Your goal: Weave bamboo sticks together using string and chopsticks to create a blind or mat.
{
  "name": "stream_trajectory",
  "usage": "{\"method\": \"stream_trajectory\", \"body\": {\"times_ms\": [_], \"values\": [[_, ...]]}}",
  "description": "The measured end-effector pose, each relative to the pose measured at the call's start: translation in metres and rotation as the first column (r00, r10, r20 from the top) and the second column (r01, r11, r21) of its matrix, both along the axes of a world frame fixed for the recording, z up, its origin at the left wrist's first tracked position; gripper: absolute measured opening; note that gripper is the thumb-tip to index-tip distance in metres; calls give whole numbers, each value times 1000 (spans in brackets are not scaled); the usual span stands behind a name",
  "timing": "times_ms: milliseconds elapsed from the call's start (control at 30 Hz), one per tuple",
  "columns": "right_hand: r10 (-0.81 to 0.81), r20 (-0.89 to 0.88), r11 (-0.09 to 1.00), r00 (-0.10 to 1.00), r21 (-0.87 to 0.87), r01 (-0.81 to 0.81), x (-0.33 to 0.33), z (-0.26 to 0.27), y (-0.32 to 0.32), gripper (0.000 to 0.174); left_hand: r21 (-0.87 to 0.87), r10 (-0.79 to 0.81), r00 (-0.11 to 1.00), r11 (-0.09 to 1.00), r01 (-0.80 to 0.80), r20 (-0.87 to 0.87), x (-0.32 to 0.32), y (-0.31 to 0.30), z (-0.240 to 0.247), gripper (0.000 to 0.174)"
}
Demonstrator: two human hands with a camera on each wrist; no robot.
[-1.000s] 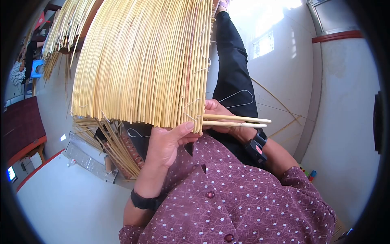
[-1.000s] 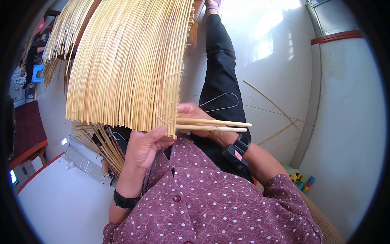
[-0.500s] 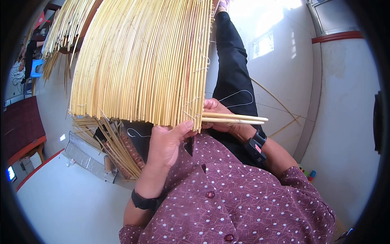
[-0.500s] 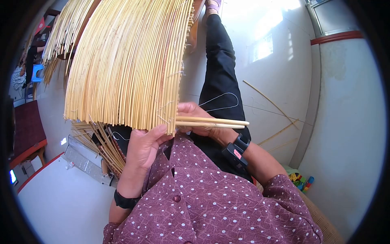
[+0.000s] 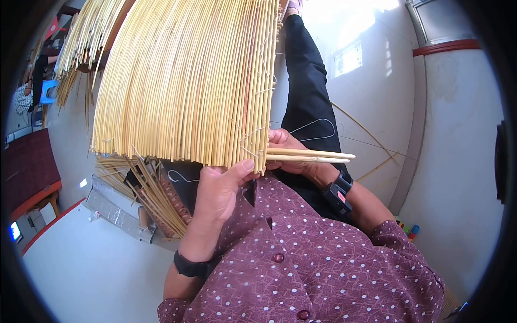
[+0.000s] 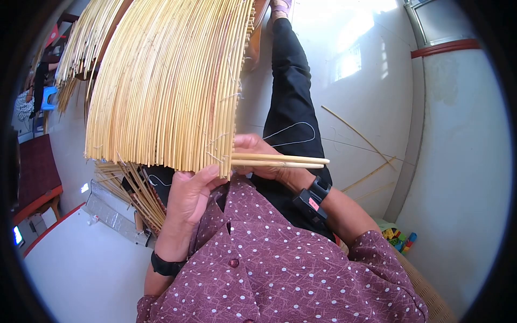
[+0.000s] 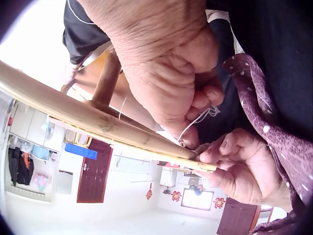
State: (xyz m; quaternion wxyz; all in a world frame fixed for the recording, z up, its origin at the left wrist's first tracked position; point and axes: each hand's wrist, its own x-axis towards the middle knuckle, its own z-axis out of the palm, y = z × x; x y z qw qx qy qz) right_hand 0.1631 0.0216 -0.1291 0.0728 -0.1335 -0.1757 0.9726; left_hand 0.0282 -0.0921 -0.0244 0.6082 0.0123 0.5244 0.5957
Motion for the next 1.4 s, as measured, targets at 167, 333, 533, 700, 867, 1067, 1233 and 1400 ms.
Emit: {"method": "stream_trajectory", "body": {"times_ms": [167, 333, 533, 700, 867, 1067, 1233, 1400], "values": [[12, -8, 1000, 1000, 1, -12, -1, 1, 0, 21, 14, -23, 1000, 1000, 23, 6, -2, -1, -2, 37], [0, -58, 1000, 998, -17, -1, -2, -8, -4, 21, 9, -10, 1000, 1000, 10, 13, 0, 3, 2, 34], [-16, -75, 1000, 997, -13, 15, -4, -4, -4, 20, -16, -47, 997, 999, 48, 68, -5, 1, -2, 41], [-9, -126, 1000, 992, 0, 9, -4, -9, -3, 23, -57, -41, 996, 997, 46, 79, -5, 1, -3, 41], [31, -81, 995, 996, 95, -23, -8, 1, 0, 31, -68, -38, 997, 997, 43, 73, -6, 1, -3, 41], [15, -31, 1000, 999, -23, -16, -9, -6, -3, 30, -66, -48, 996, 996, 54, 77, -6, 2, -4, 41], [-153, 37, 983, 988, 108, 148, -16, 20, -12, 34, -73, -51, 996, 996, 57, 76, -3, 4, 0, 34], [19, -32, 998, 999, -54, -21, 6, -2, 6, 37, -77, -54, 997, 995, 58, 60, -5, 1, -6, 33]]}}
